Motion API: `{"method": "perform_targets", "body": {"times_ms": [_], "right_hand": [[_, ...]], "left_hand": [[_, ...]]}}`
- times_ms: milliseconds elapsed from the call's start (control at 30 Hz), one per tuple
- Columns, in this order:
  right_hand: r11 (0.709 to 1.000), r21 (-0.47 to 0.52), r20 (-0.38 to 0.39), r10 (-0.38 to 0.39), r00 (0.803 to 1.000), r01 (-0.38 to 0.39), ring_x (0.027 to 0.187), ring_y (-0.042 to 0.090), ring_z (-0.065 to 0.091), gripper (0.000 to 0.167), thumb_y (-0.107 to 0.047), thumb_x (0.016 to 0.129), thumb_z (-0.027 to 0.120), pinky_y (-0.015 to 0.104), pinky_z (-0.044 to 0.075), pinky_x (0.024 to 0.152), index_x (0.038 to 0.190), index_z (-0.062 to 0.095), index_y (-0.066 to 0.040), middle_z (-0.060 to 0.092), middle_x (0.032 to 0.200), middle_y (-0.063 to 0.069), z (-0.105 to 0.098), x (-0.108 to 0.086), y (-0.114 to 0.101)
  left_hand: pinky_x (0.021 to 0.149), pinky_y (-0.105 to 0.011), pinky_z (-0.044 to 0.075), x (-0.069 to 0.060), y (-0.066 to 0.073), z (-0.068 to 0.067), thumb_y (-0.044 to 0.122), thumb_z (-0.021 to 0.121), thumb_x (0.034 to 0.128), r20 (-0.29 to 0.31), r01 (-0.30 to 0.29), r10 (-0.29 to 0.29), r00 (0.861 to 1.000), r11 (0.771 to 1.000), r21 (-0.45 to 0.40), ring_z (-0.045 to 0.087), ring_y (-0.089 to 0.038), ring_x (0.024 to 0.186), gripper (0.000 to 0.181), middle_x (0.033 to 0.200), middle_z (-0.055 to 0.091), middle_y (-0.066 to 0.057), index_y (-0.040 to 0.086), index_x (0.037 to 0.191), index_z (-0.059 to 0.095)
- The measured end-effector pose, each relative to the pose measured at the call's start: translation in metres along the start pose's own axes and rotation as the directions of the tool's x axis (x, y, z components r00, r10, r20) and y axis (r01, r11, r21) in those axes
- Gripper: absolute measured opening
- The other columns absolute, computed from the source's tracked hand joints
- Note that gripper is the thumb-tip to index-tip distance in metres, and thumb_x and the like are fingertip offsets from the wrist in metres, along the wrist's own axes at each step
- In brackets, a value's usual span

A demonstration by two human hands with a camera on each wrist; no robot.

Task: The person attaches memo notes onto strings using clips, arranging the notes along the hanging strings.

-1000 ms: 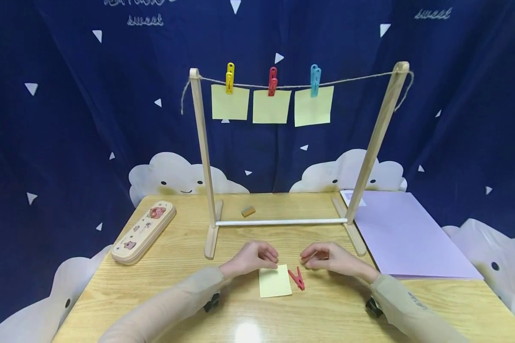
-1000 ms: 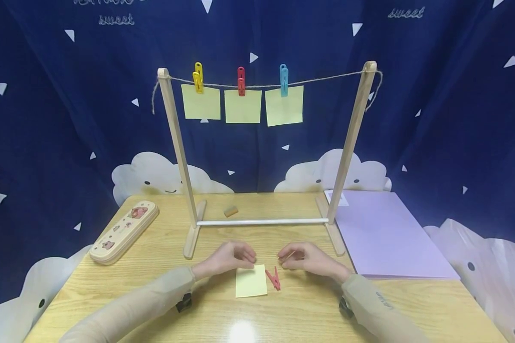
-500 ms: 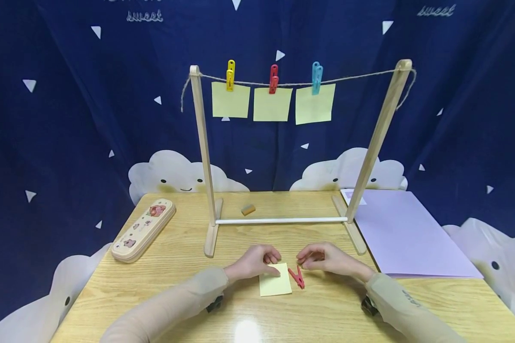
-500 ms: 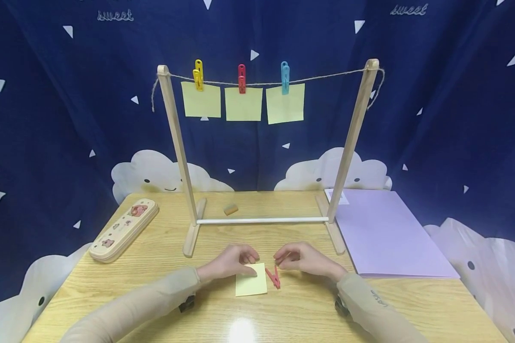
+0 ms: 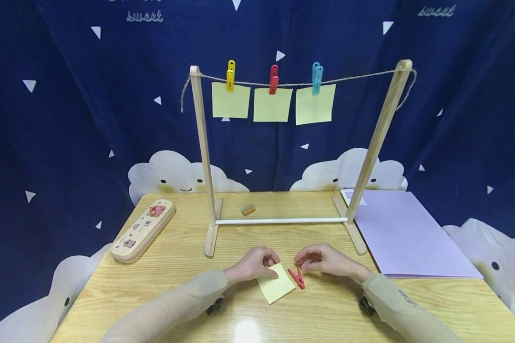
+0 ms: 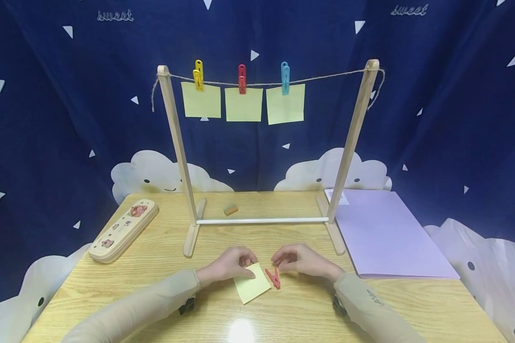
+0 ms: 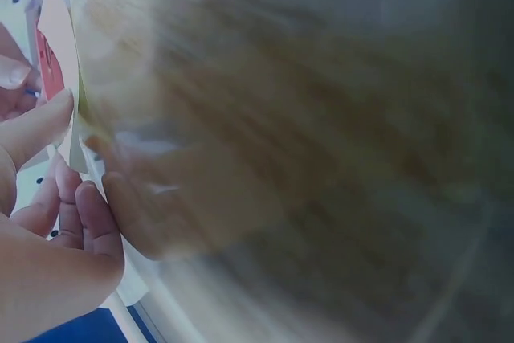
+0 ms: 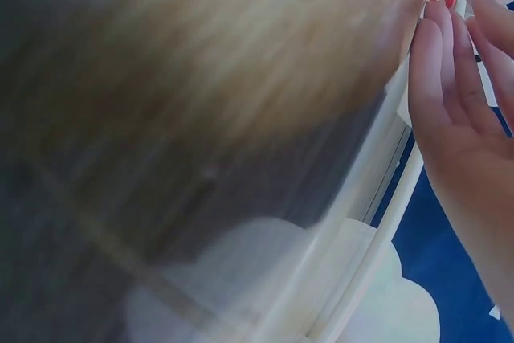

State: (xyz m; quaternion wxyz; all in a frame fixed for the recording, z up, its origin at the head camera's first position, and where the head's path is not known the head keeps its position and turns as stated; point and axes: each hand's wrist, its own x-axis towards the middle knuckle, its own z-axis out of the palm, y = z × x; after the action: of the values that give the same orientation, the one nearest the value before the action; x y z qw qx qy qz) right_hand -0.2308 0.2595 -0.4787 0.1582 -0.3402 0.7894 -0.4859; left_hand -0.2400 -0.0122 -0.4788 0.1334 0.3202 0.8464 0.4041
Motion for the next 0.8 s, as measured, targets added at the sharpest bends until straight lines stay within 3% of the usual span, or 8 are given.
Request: {"method": "perform_targets", "body": {"times_ms": [200,433,600,800], "right_hand": [[0.993,-0.121,0.004,-0.015,1.000,0.016,0.089,0.013,0.071,0.022,-0.007,0.090,0.070,0.023,0.059,0.080,0.111,0.069,0.001,0.073,0.104,0.018,0.003,0.004,-0.002],[0.939,-0.336,0.004,-0.071,0.997,0.068,0.080,0.005,0.065,0.014,-0.001,0.085,0.073,0.020,0.056,0.071,0.097,0.072,-0.007,0.071,0.092,0.006,0.004,0.006,-0.011],[0.924,-0.364,0.021,-0.116,0.993,0.115,0.076,0.003,0.062,0.006,-0.005,0.086,0.074,0.019,0.055,0.067,0.088,0.070,-0.008,0.069,0.087,0.005,0.004,0.005,-0.012],[0.942,-0.321,0.027,-0.098,0.995,0.101,0.078,0.003,0.062,0.010,-0.002,0.085,0.073,0.019,0.057,0.069,0.086,0.067,-0.010,0.068,0.090,0.007,0.001,0.001,-0.012]], "left_hand": [[0.063,-0.014,0.039,-0.002,-0.002,0.002,0.006,0.083,0.0765,-0.017,-0.010,0.010,1.000,1.000,0.003,0.045,0.000,0.068,0.023,0.077,0.059,-0.002,0.001,0.094,0.069],[0.066,-0.013,0.042,-0.002,-0.002,0.000,0.001,0.083,0.0749,-0.052,-0.019,0.019,0.998,1.000,-0.007,0.050,-0.006,0.073,0.022,0.082,0.064,-0.008,-0.001,0.091,0.067],[0.067,-0.013,0.044,-0.003,-0.001,-0.002,-0.002,0.080,0.0769,-0.070,-0.030,0.029,0.997,0.999,-0.012,0.051,-0.005,0.074,0.019,0.083,0.065,-0.009,-0.001,0.091,0.067],[0.067,-0.014,0.044,-0.003,-0.005,-0.006,-0.003,0.076,0.0801,-0.095,-0.055,0.054,0.994,0.998,-0.015,0.051,-0.004,0.074,0.015,0.084,0.066,-0.013,-0.002,0.091,0.065]]}}
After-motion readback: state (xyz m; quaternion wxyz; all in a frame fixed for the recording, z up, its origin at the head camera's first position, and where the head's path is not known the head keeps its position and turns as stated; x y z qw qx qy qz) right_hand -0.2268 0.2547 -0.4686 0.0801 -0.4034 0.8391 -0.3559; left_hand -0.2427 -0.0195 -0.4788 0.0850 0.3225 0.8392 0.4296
